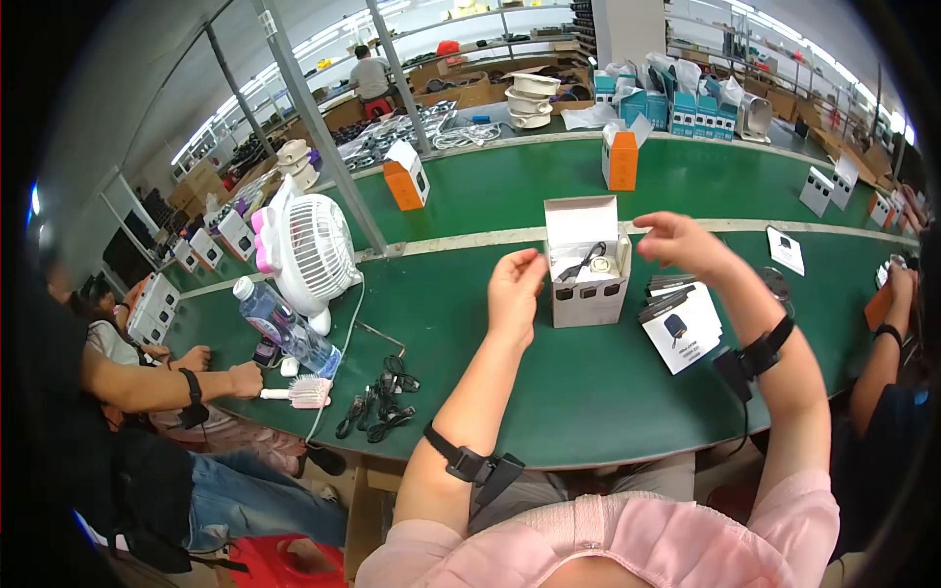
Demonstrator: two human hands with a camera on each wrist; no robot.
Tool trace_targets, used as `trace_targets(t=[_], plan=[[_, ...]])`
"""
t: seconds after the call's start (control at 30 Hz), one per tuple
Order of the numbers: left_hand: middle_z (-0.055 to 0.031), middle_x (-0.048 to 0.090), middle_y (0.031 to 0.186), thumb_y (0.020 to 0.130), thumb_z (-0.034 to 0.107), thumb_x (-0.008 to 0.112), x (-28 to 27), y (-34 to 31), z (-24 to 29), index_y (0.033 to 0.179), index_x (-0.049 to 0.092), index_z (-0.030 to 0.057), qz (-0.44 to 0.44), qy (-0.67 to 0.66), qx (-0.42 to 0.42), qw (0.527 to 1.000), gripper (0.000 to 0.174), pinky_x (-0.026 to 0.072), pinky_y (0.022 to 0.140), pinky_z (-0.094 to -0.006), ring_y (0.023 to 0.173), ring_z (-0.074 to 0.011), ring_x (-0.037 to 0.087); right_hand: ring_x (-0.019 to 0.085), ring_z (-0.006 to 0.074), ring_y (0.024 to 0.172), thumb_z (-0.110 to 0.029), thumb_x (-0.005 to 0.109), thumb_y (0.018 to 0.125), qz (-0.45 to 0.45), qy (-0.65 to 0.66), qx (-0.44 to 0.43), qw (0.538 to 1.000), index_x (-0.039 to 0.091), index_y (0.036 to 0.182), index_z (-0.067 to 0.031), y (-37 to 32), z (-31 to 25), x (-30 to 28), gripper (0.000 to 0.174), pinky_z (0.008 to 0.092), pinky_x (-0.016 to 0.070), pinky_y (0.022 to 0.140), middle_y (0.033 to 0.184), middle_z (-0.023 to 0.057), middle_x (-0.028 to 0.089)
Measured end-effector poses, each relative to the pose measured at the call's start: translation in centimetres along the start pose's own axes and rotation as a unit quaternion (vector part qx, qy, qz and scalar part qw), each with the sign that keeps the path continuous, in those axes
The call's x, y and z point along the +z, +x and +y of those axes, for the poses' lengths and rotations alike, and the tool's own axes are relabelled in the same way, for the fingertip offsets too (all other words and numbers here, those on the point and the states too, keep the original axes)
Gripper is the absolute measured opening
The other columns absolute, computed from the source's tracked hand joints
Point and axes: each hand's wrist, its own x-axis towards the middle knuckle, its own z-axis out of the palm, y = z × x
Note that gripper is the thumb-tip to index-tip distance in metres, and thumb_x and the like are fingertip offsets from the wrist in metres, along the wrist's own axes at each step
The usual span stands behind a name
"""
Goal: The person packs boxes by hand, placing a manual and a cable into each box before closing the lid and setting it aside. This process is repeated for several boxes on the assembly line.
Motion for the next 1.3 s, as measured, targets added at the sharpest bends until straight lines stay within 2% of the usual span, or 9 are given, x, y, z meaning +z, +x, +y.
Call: trace_targets(t=[0.1, 0.2, 0.3, 0.37, 0.43, 0.6, 0.87, 1.07, 1.3], plan=[[-0.0119, 0.050, 0.129, 0.084, 0.013, 0.069, 2.4, 0.1, 0.4, 0.133, 0.040, 0.0014, 0.001, 0.007, 0.003, 1.000, 0.058, 0.0445, 0.091, -0.0337, 0.114, -0.0207, 0.052, 0.056, 0.0216, 0.108, -0.015, 0.076, 0.078, -0.005, 0.153, -0.052, 0.987, 0.034, 0.143, 0.0001, 1.6, 2.5, 3.2, 0.079, 0.0356, 0.0426, 0.095, 0.114, 0.0131, 0.061], [-0.0130, 0.045, 0.131, 0.077, -0.002, 0.062, 2.8, 1.0, 0.9, 0.132, 0.042, 0.0010, -0.085, 0.045, 0.109, 0.989, 0.058, 0.0412, 0.101, -0.0363, 0.122, -0.0231, 0.045, 0.054, 0.0213, 0.111, -0.011, 0.075, 0.076, -0.028, 0.233, -0.094, 0.968, 0.044, 0.136, -0.0025, 2.3, 2.4, 5.1, 0.068, 0.0355, 0.0409, 0.097, 0.119, 0.0118, 0.058], [-0.0102, 0.043, 0.132, 0.073, -0.006, 0.058, 1.6, 1.4, -1.0, 0.124, 0.052, 0.0038, -0.127, 0.060, 0.093, 0.986, 0.052, 0.0412, 0.099, -0.0347, 0.124, -0.0224, 0.042, 0.051, 0.0188, 0.115, 0.000, 0.065, 0.080, -0.042, 0.340, -0.107, 0.933, 0.065, 0.102, -0.0086, 2.3, 2.9, 5.9, 0.024, 0.0316, 0.0397, 0.097, 0.125, 0.0075, 0.054], [-0.0072, 0.041, 0.132, 0.073, -0.005, 0.057, 0.5, 1.2, -0.9, 0.114, 0.060, 0.0067, -0.145, 0.089, 0.146, 0.975, 0.042, 0.0409, 0.097, -0.0331, 0.121, -0.0206, 0.043, 0.050, 0.0187, 0.116, 0.003, 0.059, 0.082, -0.026, 0.294, -0.229, 0.927, 0.068, 0.096, -0.0100, 3.2, 4.6, 6.7, 0.021, 0.0305, 0.0399, 0.096, 0.124, 0.0068, 0.054], [-0.0069, 0.042, 0.132, 0.074, -0.004, 0.056, -0.5, 1.0, -0.1, 0.111, 0.062, 0.0073, -0.263, 0.067, 0.147, 0.951, 0.039, 0.0410, 0.095, -0.0324, 0.117, -0.0187, 0.046, 0.050, 0.0191, 0.115, 0.004, 0.055, 0.082, -0.037, 0.287, -0.232, 0.929, 0.069, 0.092, -0.0088, 3.3, 4.6, 6.7, 0.022, 0.0306, 0.0386, 0.097, 0.124, 0.0071, 0.054], [-0.0076, 0.044, 0.133, 0.085, 0.007, 0.064, 0.7, -0.1, 0.6, 0.104, 0.067, 0.0062, -0.204, 0.057, 0.118, 0.970, 0.019, 0.0431, 0.091, -0.0306, 0.115, -0.0174, 0.047, 0.047, 0.0215, 0.119, -0.004, 0.053, 0.083, -0.092, 0.242, -0.244, 0.935, 0.070, 0.104, -0.0088, 2.5, 3.8, 5.4, 0.027, 0.0325, 0.0361, 0.100, 0.133, 0.0098, 0.047], [-0.0107, 0.045, 0.133, 0.082, 0.006, 0.068, 0.2, 0.2, 0.6, 0.097, 0.070, 0.0059, -0.197, 0.066, 0.119, 0.971, 0.015, 0.0465, 0.091, -0.0341, 0.113, -0.0213, 0.052, 0.038, 0.0261, 0.130, -0.015, 0.068, 0.083, -0.129, 0.217, -0.197, 0.947, 0.069, 0.112, -0.0107, 1.6, 3.1, 4.9, 0.030, 0.0365, 0.0360, 0.102, 0.143, 0.0127, 0.038], [-0.0119, 0.056, 0.129, 0.072, 0.012, 0.073, 0.8, -0.3, 1.1, 0.086, 0.072, 0.0129, -0.151, 0.327, 0.403, 0.841, 0.014, 0.0297, 0.105, -0.0506, 0.132, -0.0345, 0.038, 0.030, 0.0294, 0.138, -0.014, 0.069, 0.081, -0.158, 0.081, -0.270, 0.946, 0.067, 0.117, -0.0153, 1.2, 2.9, 3.8, 0.036, 0.0398, 0.0258, 0.110, 0.148, 0.0144, 0.032], [-0.0036, 0.060, 0.123, 0.078, 0.012, 0.069, 0.6, -2.9, 0.5, 0.098, 0.070, 0.0165, -0.028, 0.552, 0.488, 0.676, 0.020, 0.0217, 0.101, -0.0613, 0.126, -0.0285, 0.043, 0.030, 0.0321, 0.138, -0.003, 0.070, 0.075, -0.135, -0.074, -0.275, 0.949, 0.052, 0.135, -0.0198, 0.8, 1.6, 4.4, 0.065, 0.0384, 0.0309, 0.109, 0.151, 0.0152, 0.026]])
